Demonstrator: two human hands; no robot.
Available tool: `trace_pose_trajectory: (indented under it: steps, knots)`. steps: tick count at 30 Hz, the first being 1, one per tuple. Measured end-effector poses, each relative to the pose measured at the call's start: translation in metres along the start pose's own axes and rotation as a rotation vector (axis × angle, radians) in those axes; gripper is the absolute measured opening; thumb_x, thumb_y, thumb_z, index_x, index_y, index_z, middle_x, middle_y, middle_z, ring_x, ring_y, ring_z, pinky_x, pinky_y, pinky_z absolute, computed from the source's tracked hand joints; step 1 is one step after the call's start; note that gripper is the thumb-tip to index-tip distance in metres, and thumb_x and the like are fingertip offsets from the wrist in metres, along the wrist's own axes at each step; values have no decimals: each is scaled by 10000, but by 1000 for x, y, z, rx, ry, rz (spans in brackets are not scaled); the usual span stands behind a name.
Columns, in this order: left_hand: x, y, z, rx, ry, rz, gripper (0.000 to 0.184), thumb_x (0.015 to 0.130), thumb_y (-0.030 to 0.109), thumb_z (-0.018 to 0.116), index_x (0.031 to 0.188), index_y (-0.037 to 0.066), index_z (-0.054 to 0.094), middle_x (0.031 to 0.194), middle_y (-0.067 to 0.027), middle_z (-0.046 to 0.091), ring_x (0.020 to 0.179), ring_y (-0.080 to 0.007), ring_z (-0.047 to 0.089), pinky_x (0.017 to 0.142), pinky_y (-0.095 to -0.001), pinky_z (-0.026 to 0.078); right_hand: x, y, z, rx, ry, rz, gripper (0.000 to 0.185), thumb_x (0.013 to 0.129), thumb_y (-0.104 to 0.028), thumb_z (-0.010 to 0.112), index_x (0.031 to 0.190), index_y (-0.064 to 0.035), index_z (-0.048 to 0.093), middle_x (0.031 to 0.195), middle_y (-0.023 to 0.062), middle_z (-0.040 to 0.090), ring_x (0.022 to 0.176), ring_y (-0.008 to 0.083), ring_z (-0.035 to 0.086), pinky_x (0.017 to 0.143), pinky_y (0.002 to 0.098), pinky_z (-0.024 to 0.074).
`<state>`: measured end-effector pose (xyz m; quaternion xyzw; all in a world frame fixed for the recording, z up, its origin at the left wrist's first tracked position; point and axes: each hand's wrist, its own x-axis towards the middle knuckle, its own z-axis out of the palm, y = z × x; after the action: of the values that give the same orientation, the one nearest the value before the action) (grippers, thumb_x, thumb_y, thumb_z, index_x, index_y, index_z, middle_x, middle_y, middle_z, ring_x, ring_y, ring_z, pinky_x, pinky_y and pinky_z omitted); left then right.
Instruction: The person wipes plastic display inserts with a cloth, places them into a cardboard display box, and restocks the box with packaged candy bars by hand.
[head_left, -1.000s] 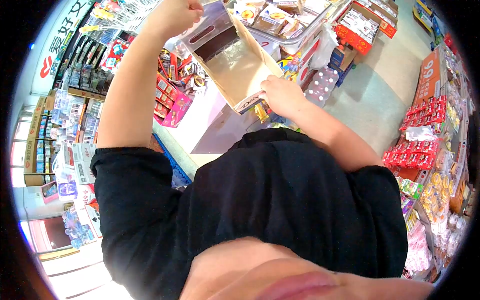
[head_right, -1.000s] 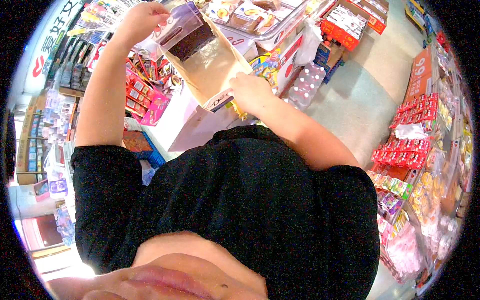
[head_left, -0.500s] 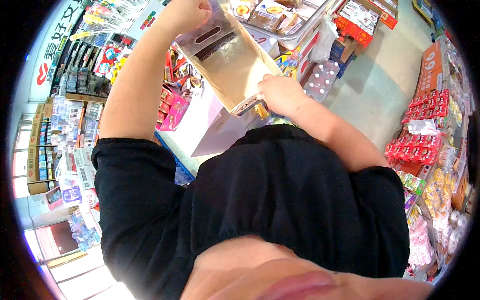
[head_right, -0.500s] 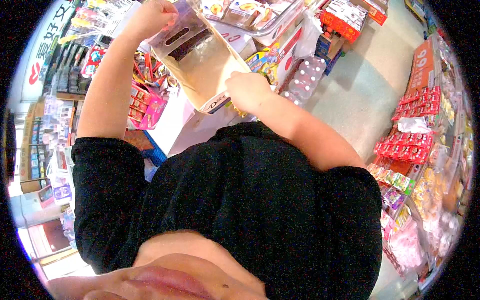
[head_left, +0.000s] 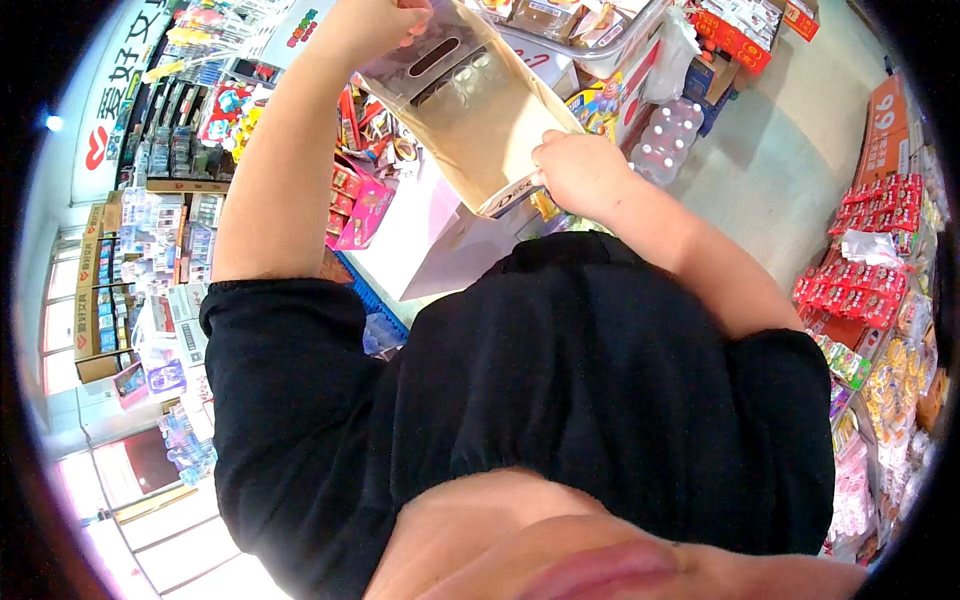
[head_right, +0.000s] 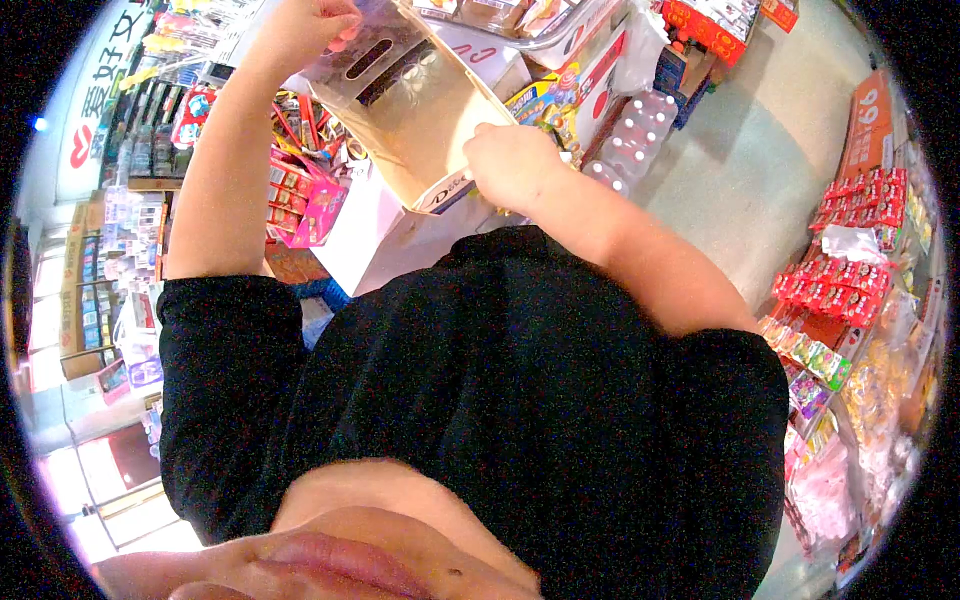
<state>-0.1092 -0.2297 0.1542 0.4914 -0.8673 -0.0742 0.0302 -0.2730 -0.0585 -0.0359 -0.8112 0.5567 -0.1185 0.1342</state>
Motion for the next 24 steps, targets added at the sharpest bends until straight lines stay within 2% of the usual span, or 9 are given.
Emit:
trace_pose_trajectory:
  steps: [7,16,19,24]
  knots:
    - [-6,-7,6,-151,75,-109,178,768,153,632,861,30,722,682,-66,679,623,-162,637,595,-320,511,0,-1,-3,-3,-22,8,184,851,-174,596,931,-52,707,994,141,666,911,325,687,748,446,565]
    - [-8,-6,6,-79,37,-47,183,765,195,617,835,61,721,681,-67,681,618,-191,644,609,-328,517,-1,-1,-1,8,-3,14,181,832,-133,586,930,-50,713,985,151,668,905,328,689,755,446,567]
    - [15,-47,33,-191,32,17,214,885,186,645,1015,31,713,782,-29,696,705,-102,646,654,-266,511,-1,-3,-4,5,-18,14,184,827,-129,585,933,-53,714,992,148,667,912,325,687,755,443,567]
    - [9,-38,32,-152,74,3,226,877,188,647,1009,18,715,781,-25,693,688,-97,629,655,-257,513,-3,-5,-6,1,-15,19,180,820,-131,589,926,-56,714,999,146,665,924,322,684,757,438,567]
